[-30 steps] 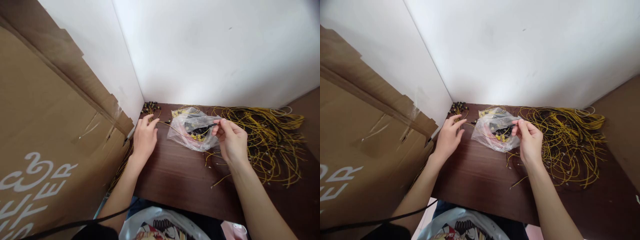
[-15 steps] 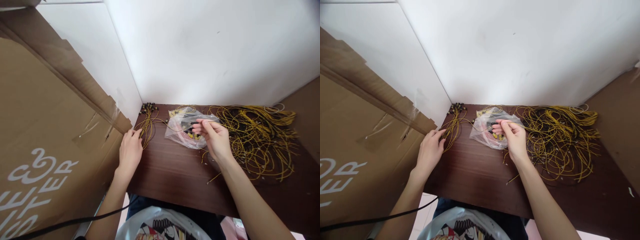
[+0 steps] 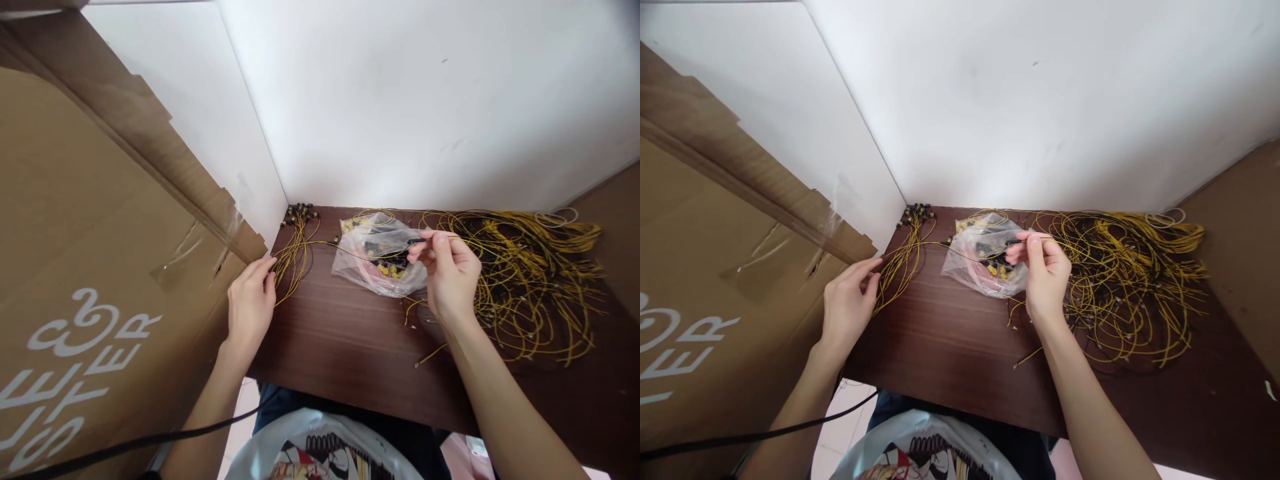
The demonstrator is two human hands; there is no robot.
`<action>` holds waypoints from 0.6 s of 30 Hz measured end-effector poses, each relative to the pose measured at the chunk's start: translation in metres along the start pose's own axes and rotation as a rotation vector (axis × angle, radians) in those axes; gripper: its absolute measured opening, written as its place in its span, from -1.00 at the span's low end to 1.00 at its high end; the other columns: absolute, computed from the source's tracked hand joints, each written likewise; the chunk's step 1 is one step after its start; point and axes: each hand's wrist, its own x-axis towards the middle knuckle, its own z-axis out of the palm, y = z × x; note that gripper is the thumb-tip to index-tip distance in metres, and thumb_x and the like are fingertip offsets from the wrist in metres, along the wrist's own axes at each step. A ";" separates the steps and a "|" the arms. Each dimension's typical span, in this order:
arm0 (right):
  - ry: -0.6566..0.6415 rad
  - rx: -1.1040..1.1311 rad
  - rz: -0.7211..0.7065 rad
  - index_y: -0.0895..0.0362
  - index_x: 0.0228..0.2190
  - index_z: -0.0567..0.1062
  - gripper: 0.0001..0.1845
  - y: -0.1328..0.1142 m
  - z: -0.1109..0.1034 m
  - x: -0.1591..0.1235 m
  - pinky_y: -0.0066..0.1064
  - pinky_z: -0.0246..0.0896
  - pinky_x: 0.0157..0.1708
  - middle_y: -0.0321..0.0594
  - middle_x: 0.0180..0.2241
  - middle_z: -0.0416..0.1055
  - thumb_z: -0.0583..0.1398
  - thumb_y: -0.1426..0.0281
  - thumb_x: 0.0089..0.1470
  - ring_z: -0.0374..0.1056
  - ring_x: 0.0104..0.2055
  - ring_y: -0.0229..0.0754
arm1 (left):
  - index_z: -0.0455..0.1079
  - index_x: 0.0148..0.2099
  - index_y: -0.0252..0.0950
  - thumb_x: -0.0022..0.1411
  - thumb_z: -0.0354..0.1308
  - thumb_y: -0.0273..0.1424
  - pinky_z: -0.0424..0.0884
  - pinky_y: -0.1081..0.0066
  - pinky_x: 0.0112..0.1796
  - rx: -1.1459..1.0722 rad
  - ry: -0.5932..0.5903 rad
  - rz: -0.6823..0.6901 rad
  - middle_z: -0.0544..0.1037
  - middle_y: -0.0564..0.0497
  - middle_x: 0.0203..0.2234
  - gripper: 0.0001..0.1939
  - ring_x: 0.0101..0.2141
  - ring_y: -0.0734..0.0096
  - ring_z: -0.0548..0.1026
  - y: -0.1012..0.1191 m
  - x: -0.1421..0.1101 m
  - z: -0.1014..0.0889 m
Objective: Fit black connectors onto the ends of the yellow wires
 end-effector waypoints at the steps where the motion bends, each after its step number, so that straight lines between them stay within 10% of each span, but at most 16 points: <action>1: -0.022 -0.006 0.007 0.17 -0.42 0.51 -0.78 0.001 0.001 -0.001 -0.47 0.29 -0.50 -0.27 -0.50 0.44 0.18 0.27 0.08 0.35 -0.54 -0.34 | 0.41 -0.02 -0.31 0.20 -0.01 -0.49 0.44 0.27 -0.15 0.029 -0.002 -0.008 0.48 -0.13 -0.04 -0.68 -0.23 0.25 0.53 0.000 0.000 -0.001; 18: -0.116 0.126 0.115 0.14 -0.38 0.52 -0.78 -0.002 0.002 -0.001 -0.46 0.36 -0.45 -0.28 -0.48 0.50 0.21 0.24 0.05 0.43 -0.48 -0.30 | 0.32 0.04 -0.32 0.21 -0.03 -0.52 0.44 0.22 -0.25 0.388 -0.324 -0.159 0.34 -0.16 -0.13 -0.66 -0.25 0.13 0.51 0.012 0.009 0.003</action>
